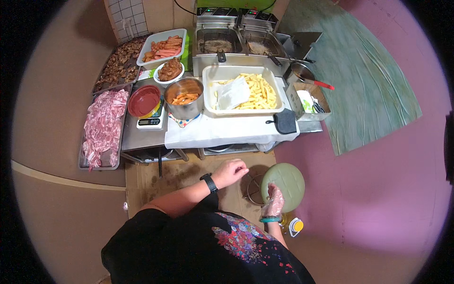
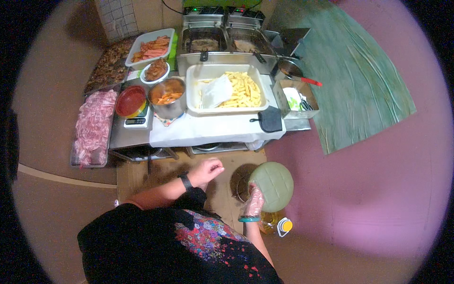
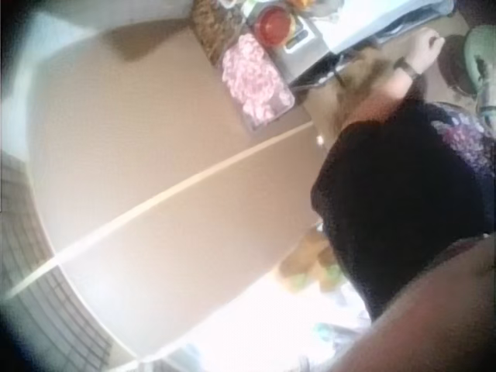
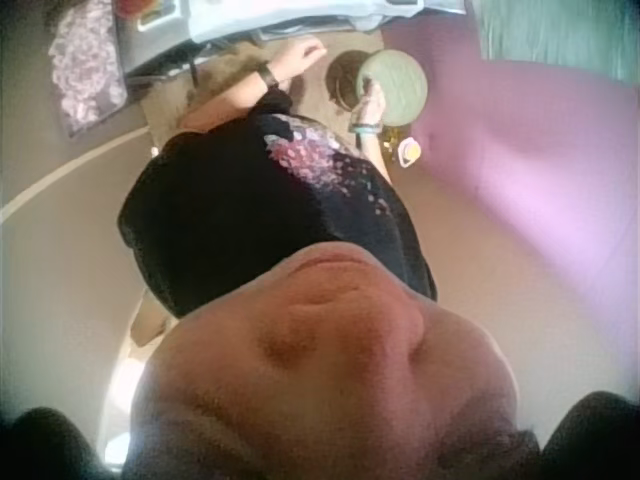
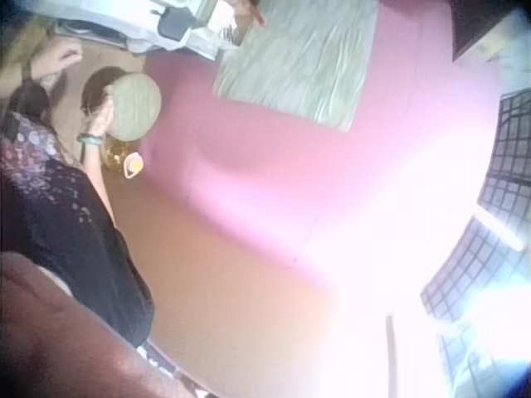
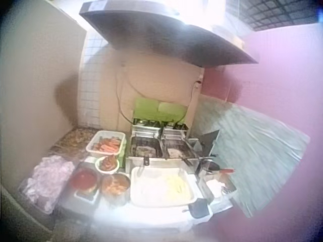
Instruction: The person assembles food orders in a commercial kitchen by placing lettuce into cardboard boxes, adding fried french fries and sweet potato fries, and including fried meat. They use tongs to transfer items from deep fryers and containers into the boxes and then place the completed orders on a counter.
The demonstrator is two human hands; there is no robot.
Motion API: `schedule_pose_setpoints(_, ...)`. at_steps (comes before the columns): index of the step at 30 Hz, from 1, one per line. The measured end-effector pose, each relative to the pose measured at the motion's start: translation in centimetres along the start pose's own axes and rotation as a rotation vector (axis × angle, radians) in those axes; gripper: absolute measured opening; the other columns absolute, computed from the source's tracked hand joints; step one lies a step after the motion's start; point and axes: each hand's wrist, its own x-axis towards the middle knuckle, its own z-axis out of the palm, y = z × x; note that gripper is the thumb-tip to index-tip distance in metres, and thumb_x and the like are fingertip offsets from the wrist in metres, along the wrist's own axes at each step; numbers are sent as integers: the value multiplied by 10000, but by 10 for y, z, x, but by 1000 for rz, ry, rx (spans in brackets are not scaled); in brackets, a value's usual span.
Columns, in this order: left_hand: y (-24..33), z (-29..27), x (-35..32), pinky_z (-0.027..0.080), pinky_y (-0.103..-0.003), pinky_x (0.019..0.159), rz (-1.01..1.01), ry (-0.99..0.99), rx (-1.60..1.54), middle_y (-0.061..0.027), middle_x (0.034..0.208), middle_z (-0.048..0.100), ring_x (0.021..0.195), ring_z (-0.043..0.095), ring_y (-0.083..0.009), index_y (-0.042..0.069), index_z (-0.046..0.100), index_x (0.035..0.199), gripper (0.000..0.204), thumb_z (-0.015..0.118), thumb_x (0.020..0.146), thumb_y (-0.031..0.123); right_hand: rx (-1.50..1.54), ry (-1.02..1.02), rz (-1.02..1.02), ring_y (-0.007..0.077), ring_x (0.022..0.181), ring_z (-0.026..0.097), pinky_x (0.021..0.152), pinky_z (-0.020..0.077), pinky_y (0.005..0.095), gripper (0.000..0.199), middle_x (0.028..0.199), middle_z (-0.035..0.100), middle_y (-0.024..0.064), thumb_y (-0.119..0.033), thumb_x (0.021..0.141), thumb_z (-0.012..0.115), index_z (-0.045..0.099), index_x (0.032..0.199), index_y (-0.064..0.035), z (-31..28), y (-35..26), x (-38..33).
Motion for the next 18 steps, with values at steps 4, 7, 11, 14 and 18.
schedule_pose_setpoints(4,-18,-18,29,414,-278,558,-83,124,15,-79,696,522,613,516,-172,18,557,782,109,553,801,125,-45,-26,-47,181,907,558,813,424,302,326,971,603,95,-254,879,428,586,986,11,18,-12,26)
schedule_pose_setpoints(7,-42,-53,75,430,-313,564,-55,247,43,-94,691,531,615,532,-228,22,557,746,109,561,783,124,-72,-105,-97,190,920,550,826,422,309,324,997,591,103,-242,880,428,575,1012,15,61,-25,73)
schedule_pose_setpoints(11,-70,-92,126,444,-309,604,-10,323,41,-91,723,543,668,552,-223,22,552,783,57,555,775,79,-114,-148,-146,186,937,541,840,411,303,340,1013,585,98,-250,881,428,561,1039,19,104,-24,120)
schedule_pose_setpoints(14,-80,-110,169,450,-321,642,29,354,31,-94,758,542,714,555,-234,24,549,824,80,554,770,83,-37,-147,-180,185,918,542,861,404,319,273,966,596,115,-145,868,458,572,999,66,145,-50,159)
schedule_pose_setpoints(18,-110,-119,195,432,-348,702,-8,314,104,-94,810,524,799,526,-259,44,546,875,140,574,762,122,-64,-185,-226,179,909,536,869,401,309,279,976,588,111,-149,868,481,559,1013,76,182,-64,206)
